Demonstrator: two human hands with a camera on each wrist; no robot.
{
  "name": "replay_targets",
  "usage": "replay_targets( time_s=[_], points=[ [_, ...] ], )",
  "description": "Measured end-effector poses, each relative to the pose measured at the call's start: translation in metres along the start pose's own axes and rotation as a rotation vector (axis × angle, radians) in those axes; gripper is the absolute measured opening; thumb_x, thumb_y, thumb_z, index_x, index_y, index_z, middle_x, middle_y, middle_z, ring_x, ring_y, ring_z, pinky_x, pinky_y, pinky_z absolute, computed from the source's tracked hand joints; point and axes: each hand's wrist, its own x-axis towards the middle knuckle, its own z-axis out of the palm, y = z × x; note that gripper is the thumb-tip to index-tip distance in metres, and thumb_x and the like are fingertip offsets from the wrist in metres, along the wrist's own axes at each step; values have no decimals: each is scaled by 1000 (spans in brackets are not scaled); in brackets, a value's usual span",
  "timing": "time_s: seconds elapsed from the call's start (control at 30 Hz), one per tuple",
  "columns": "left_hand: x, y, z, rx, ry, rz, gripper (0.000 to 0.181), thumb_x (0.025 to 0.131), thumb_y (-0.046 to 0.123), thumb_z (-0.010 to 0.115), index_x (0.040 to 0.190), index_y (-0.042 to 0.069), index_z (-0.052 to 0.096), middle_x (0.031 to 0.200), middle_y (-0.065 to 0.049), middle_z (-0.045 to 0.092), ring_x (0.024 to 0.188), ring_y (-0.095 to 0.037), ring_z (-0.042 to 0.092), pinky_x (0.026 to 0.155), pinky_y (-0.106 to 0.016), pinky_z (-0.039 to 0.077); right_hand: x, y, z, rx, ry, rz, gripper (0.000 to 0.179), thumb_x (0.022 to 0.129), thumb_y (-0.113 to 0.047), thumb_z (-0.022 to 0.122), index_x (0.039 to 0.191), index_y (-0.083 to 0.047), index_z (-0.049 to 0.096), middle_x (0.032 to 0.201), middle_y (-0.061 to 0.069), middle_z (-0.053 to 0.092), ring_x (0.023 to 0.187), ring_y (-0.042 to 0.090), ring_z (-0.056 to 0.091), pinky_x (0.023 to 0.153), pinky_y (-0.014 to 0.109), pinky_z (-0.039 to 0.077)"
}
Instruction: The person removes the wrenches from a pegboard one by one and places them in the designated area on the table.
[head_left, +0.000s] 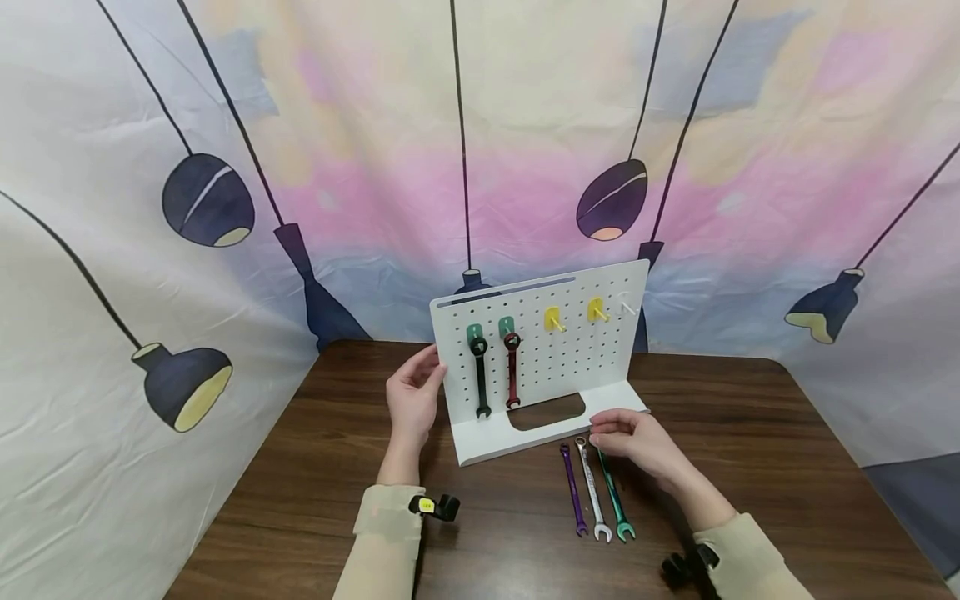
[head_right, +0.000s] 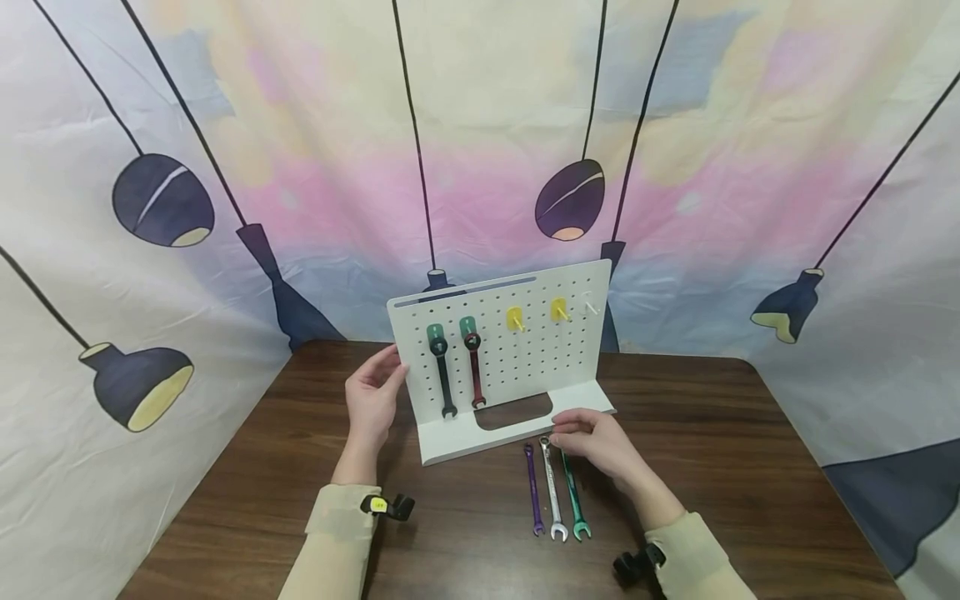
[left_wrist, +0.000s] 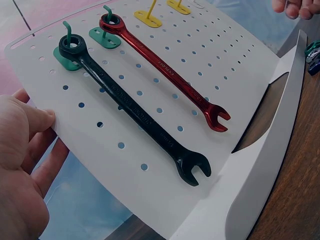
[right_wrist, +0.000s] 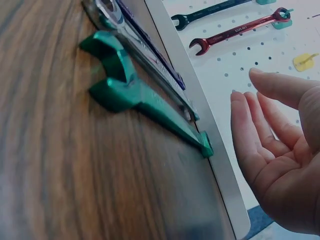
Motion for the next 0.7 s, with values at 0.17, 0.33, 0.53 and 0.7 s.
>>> replay_targets(
  time_s=[0.17, 0.33, 0.53, 0.7],
  points=[
    [0, 1, 0, 0, 5, -3, 31, 97, -9, 73, 127, -3, 76, 111, -29, 73, 90, -7, 65, 76, -19, 49, 8, -2, 7, 51, 0, -25, 46, 95, -13, 82, 131, 9, 65, 110, 12, 75, 95, 15, 72, 85, 28, 58],
    [0, 2, 0, -1, 2, -7, 30, 98, -8, 73, 127, -3, 76, 111, -29, 72, 90, -6, 65, 76, -20, 48, 16, -5, 15, 53, 1, -65, 47, 95, -13, 82, 131, 11, 65, 112, 13, 75, 95, 15, 72, 85, 29, 58],
    [0, 0, 1, 1, 7, -14, 30, 97, -9, 73, 127, -2, 76, 111, -28, 73, 88, -7, 65, 76, -20, 48, 21, -7, 23, 94, 10, -78, 51, 96, -13, 81, 134, 14, 62, 115, 17, 74, 96, 16, 73, 87, 31, 60],
    [1, -1, 1, 4, 7, -6, 31, 97, -9, 72, 127, -2, 76, 111, -28, 73, 89, -7, 65, 77, -20, 48, 27, -11, 31, 140, 27, -78, 52, 96, -11, 81, 136, 15, 60, 125, 27, 70, 100, 15, 73, 89, 32, 60]
  ],
)
